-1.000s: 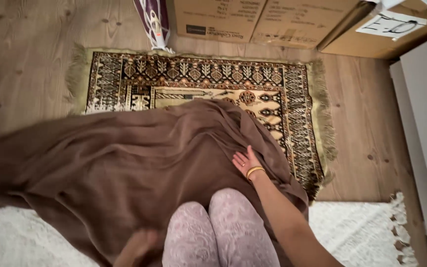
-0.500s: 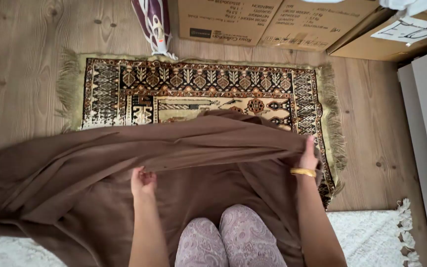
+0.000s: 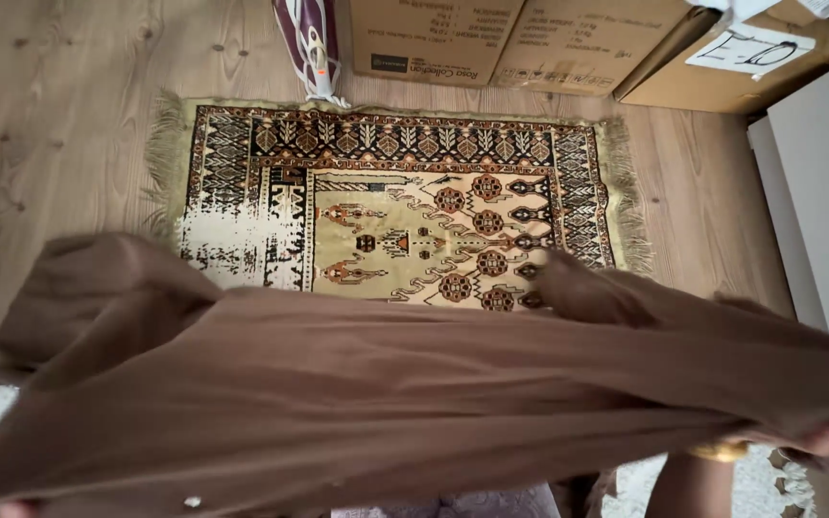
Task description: Ironing a brown garment on a decorative rug spread over the floor.
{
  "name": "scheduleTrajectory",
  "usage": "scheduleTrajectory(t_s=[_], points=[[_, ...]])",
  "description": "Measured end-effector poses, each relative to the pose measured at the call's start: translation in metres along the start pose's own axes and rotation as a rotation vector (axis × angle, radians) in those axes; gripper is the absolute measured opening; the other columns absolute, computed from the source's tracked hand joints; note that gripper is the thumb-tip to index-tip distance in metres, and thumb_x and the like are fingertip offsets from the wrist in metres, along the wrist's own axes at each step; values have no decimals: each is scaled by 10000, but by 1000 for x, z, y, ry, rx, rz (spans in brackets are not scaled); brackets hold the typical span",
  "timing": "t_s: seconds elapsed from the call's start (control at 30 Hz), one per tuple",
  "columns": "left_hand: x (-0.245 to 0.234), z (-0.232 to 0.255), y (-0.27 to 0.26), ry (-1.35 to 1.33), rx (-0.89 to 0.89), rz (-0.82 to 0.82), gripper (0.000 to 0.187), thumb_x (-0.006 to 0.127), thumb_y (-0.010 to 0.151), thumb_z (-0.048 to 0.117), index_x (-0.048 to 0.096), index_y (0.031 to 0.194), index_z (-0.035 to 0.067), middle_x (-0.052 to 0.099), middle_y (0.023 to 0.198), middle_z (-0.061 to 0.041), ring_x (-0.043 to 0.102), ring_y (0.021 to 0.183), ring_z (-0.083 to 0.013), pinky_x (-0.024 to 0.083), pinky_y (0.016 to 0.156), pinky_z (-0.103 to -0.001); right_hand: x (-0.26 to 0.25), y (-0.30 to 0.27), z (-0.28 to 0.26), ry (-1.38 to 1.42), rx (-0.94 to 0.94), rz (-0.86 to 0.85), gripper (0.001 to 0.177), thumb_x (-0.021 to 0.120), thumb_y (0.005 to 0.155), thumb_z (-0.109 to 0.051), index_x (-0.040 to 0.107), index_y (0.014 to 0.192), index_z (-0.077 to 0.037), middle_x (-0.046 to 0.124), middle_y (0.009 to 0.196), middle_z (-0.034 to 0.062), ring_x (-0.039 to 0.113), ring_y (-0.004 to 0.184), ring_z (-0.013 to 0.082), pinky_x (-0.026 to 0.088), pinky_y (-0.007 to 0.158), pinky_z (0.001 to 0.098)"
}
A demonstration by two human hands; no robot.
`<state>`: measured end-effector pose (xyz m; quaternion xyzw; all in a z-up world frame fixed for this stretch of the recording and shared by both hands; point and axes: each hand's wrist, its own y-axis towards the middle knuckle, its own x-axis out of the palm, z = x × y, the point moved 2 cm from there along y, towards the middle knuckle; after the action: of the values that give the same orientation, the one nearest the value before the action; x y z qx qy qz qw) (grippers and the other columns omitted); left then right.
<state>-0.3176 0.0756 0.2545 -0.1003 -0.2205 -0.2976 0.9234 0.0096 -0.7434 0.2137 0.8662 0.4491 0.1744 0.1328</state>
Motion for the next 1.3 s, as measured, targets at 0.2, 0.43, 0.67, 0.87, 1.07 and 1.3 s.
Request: scheduleTrajectory(t_s=[0.2, 0.43, 0.67, 0.87, 1.07, 1.3], points=[[197, 49, 82, 210, 39, -22, 452, 764, 1127, 255, 450, 840, 99, 498, 670, -6, 404, 472, -111, 215, 407, -329, 52, 57, -47, -448, -83, 133, 553, 530, 1124, -429, 623, 1420, 28, 670, 1344, 159, 624, 1200, 203, 510, 1055, 341], [260, -134, 253, 723, -3, -284, 408, 709, 1079, 342, 636, 814, 41, 569, 752, 74, 446, 675, -40, 357, 578, -253, 178, 110, 106, -740, 197, -108, 550, 797, 1017, -461, 747, 1067, 84, 766, 949, 103, 720, 853, 196, 575, 788, 351], [256, -282, 347, 1044, -69, -209, 545, 749, 1051, 379, 626, 796, -87, 581, 709, -35, 470, 632, -112, 403, 571, -299, 243, 118, 232, -346, 1220, -45, 496, 793, 874, -544, 569, 713, -132, 511, 550, -49, 469, 447, 103, 418, 461, 292], [255, -340, 379, 731, -394, -167, 349, 699, 1015, 354, 698, 904, 23, 772, 803, -28, 721, 667, -107, 541, 595, -241, 265, 132, 317, -158, 1357, 45, 523, 863, 860, -581, 520, 690, -223, 403, 535, -137, 320, 428, 38, 319, 466, 218], [286, -380, 424, 745, -429, -153, 397, 672, 1035, 431, 674, 982, 37, 750, 955, -76, 722, 707, -117, 511, 573, -253, 309, 166, 349, -135, 1114, 6, 468, 727, 912, -615, 648, 839, -159, 604, 708, -45, 539, 619, 128, 463, 639, 325], [354, -385, 401, 1011, -76, -488, 622, 590, 1092, 483, 462, 1492, 24, 512, 1449, -243, 481, 1318, -340, 369, 1068, -474, 364, 148, 340, -124, 844, -406, 640, 628, 969, -490, 504, 1496, -150, 470, 1577, 81, 411, 1464, 251, 335, 1170, 398]])
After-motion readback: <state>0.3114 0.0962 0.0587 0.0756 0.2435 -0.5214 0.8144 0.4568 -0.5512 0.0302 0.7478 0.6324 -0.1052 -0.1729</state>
